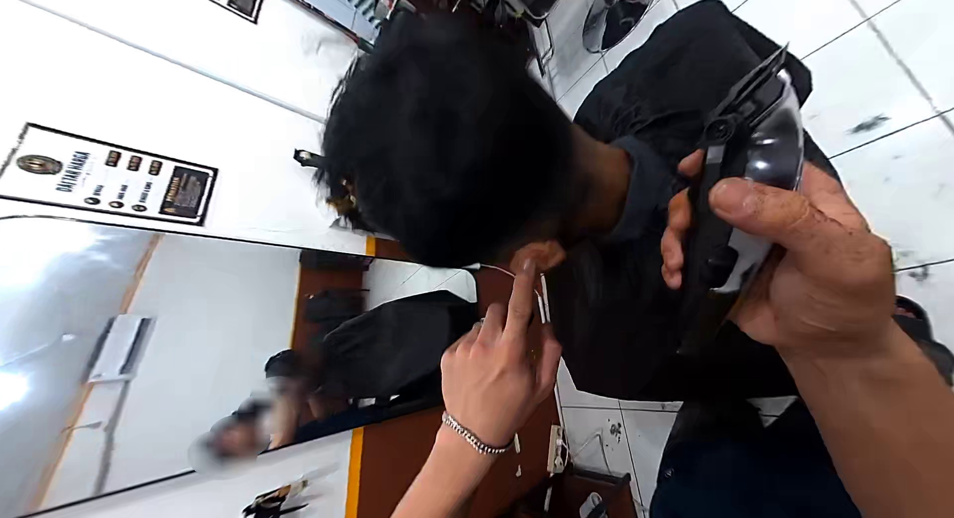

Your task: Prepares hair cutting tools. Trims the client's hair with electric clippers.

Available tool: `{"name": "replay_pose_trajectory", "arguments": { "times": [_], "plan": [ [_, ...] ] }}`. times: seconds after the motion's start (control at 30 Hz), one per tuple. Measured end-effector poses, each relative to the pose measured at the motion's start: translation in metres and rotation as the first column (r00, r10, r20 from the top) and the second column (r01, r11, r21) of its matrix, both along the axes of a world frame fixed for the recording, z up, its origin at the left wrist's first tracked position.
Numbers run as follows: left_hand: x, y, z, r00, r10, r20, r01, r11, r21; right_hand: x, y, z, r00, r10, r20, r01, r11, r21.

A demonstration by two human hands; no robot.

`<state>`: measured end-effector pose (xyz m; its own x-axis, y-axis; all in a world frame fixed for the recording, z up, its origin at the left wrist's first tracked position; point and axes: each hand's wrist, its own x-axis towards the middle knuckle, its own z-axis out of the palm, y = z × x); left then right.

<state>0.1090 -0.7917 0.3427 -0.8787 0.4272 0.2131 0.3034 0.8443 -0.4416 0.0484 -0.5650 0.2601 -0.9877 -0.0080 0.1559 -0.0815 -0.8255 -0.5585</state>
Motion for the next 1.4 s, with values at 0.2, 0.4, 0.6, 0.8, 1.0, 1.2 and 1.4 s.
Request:
{"name": "replay_pose_trajectory", "arguments": {
  "times": [0.2, 0.4, 0.6, 0.8, 1.0, 1.2, 1.4],
  "plan": [
    [-0.014, -0.024, 0.001, 0.988, -0.145, 0.046, 0.146, 0.989, -0.013, 0.043, -0.048, 0.013, 0.980, -0.181, -0.085, 0.196, 0.951, 0.238],
    [-0.019, -0.038, -0.011, 0.987, -0.127, 0.100, 0.133, 0.990, -0.049, 0.058, -0.075, 0.017, 0.996, -0.084, 0.034, 0.050, 0.820, 0.571],
    [-0.027, -0.045, -0.014, 0.989, -0.075, 0.129, 0.084, 0.994, -0.068, 0.046, -0.087, 0.019, 0.999, 0.009, 0.052, -0.043, 0.705, 0.708],
    [-0.032, -0.047, -0.017, 0.988, -0.067, 0.136, 0.080, 0.992, -0.095, 0.040, -0.089, 0.024, 0.999, 0.009, 0.052, -0.045, 0.684, 0.728],
    [-0.037, -0.053, -0.018, 0.987, -0.113, 0.111, 0.122, 0.990, -0.072, 0.023, -0.078, 0.030, 0.987, 0.160, -0.013, -0.110, 0.730, 0.674],
    [-0.038, -0.053, -0.018, 0.986, -0.136, 0.097, 0.144, 0.987, -0.077, 0.018, -0.076, 0.035, 0.989, 0.150, -0.001, -0.106, 0.701, 0.705],
    [-0.038, -0.053, -0.016, 0.988, -0.111, 0.106, 0.120, 0.990, -0.079, 0.017, -0.073, 0.032, 0.992, 0.126, -0.010, -0.075, 0.650, 0.756]
  ]
}}
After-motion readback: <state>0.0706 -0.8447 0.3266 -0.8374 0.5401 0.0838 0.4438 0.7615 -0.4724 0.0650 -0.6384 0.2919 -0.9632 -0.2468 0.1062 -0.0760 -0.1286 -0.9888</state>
